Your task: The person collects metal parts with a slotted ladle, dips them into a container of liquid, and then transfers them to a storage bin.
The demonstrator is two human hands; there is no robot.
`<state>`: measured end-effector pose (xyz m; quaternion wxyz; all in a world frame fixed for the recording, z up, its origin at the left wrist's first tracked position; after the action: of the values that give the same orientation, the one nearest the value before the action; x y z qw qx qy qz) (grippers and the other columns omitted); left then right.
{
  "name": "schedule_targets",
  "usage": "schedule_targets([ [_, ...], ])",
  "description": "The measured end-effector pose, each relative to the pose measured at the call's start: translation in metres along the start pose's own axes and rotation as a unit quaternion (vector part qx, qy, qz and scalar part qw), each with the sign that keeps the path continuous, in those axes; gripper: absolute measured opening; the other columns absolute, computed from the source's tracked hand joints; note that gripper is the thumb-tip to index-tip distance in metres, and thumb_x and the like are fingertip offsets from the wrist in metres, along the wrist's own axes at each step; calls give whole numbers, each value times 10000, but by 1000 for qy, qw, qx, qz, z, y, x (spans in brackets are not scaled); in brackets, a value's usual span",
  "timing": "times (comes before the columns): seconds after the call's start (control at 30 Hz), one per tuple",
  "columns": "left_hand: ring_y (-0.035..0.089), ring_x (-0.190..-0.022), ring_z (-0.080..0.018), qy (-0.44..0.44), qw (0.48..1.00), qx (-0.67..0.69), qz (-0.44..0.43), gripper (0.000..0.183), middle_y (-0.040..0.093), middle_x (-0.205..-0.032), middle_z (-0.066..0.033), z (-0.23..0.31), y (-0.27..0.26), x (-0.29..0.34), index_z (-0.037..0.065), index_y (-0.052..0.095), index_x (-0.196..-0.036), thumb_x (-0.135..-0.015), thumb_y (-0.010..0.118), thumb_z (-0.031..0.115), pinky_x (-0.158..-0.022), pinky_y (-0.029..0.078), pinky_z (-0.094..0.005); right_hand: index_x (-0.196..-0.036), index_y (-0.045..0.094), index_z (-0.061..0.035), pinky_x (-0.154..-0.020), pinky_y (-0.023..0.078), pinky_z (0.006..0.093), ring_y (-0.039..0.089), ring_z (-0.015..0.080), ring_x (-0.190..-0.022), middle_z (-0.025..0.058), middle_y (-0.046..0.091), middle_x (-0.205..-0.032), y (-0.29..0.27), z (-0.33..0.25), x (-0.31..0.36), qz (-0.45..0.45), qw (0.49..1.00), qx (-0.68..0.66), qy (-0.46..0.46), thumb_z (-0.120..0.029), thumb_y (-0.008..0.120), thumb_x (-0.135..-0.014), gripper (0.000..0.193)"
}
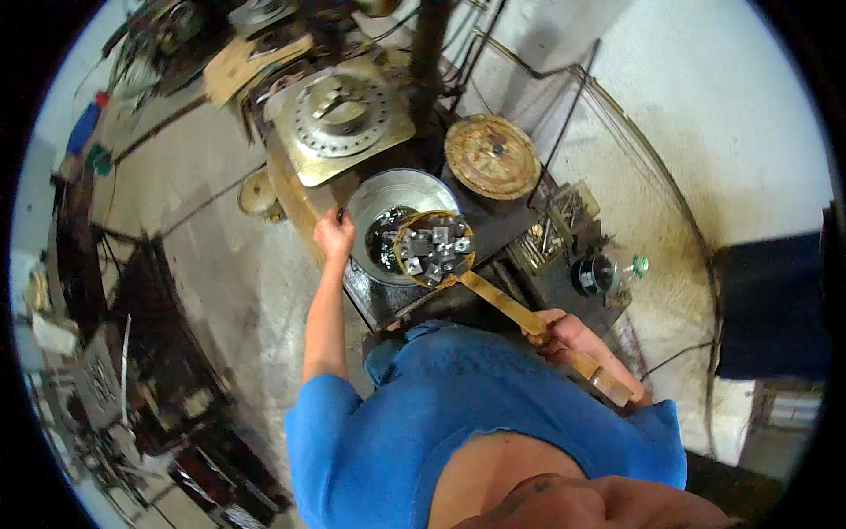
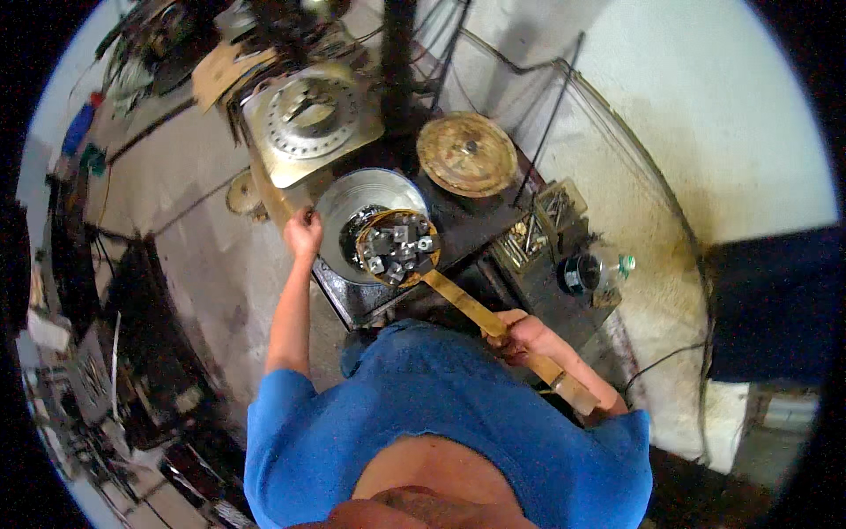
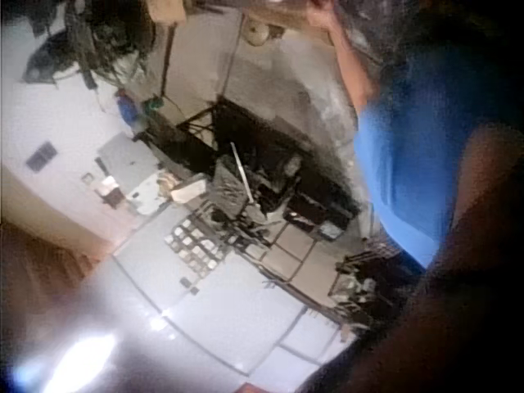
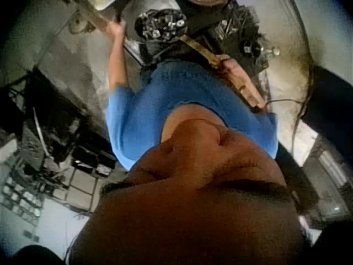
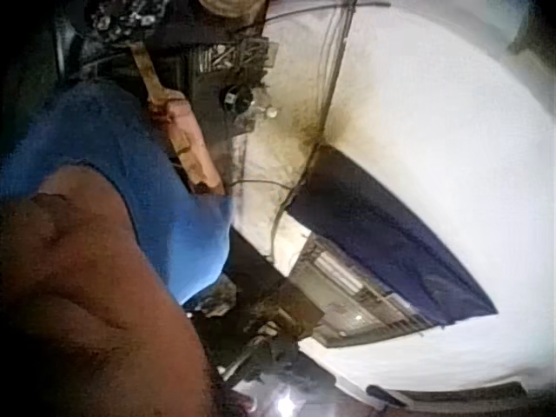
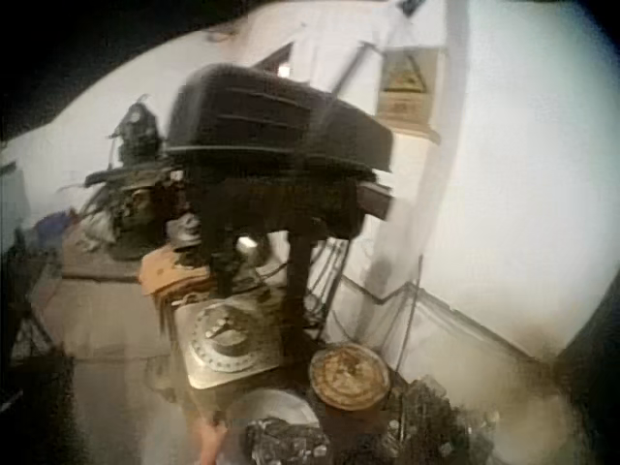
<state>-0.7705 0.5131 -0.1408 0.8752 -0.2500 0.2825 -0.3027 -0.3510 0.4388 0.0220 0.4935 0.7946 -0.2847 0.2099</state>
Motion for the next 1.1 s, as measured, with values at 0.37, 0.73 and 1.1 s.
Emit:
schedule_targets([
  [0.37,622,-680,-247,58,996,42,-60,228,638,-757,-174,-34,28,-13,-47,620,-853,-741,632,151,-631,473,-338,-1005,501,-16,-389,292,191,370,46,-464,-31,439,-644,-63,17,-13,-111,987,68,-95,-203,653,-677,408],
  [0.73,539,-576,-202,66,994,69,-57,164,597,-652,-138,-1,19,-9,-79,588,-800,-770,589,82,-553,427,-335,-936,486,-35,-337,251,210,362,61,-417,-10,459,-629,-72,24,-13,-71,992,78,-67,-245,568,-546,450],
  [1.1,537,-583,-205,62,993,68,-71,167,599,-669,-142,-7,18,-11,-90,576,-774,-756,597,74,-563,425,-337,-933,471,-48,-359,235,195,342,40,-442,-33,408,-615,-71,24,-14,-91,994,35,-43,-199,520,-561,405],
])
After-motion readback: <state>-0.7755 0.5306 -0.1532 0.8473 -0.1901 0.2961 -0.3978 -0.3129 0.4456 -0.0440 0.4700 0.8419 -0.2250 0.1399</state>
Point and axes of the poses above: each hand's wrist, its own x-axis away from the middle knuckle, its own y-axis out of the palm, z = x × y, the point moved 4 cm from there along -x, towards the middle knuckle
